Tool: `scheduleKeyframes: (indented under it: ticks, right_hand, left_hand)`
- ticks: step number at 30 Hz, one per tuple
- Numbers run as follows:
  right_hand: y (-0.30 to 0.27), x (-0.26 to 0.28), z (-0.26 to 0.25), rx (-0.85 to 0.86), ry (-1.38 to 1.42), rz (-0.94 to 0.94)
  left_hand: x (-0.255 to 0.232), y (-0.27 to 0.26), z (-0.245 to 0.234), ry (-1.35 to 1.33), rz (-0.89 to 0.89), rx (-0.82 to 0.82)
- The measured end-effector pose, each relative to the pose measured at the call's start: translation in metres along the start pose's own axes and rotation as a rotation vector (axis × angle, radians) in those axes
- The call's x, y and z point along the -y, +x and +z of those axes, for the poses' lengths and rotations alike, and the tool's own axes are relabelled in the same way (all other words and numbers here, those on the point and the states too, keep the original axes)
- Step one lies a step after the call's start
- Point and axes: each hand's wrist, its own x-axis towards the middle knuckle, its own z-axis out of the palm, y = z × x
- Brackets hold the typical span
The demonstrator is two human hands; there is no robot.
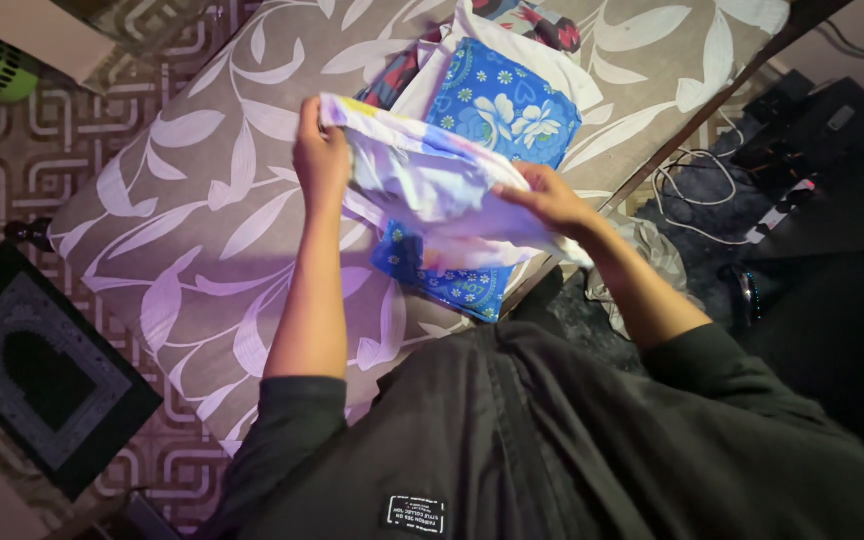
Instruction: Replacing dirty pillowcases with clean ones on several pillows on a bed.
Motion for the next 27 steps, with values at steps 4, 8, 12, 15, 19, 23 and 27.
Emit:
scheduleKeyframes:
  ticks: [4, 8, 12, 15, 19, 23, 27]
  right_hand:
    - [0.014, -0.015, 0.016, -0.232, 0.024, -0.145]
    - [0.016, -0.016, 0.043, -0.201, 0.087, -0.195]
    - [-0.004, -0.006, 0.051, 0.092, 0.630, -0.100]
    - [-0.009, -0.033, 0.027, -0.096, 0.813, -0.068]
    - [-0.002, -0.095, -0.010, -0.421, 0.654, -0.029]
    - [0.000, -0.119, -0.032, -0.599, 0.270, -0.018]
    - [0.010, -0.110, -0.040, -0.512, -0.073, -0.126]
  left_hand:
    - [0.046, -0.062, 0.027, 0.535, -0.173, 0.072]
    - [0.003, -0.115, 0.066, -0.120, -0.837, 0.634]
    - [-0.016, -0.125, 0.099, -0.552, -0.891, 0.421]
    - [0.020, -0.110, 0.095, -0.740, -0.788, 0.458]
    - [0.005, -0.078, 0.070, -0.343, -0.867, 0.440]
    - [-0.098, -0.043, 0.051, -0.806, -0.759, 0.448]
    - [-0.114, -0.028, 0.037, -0.879, -0.670, 0.487]
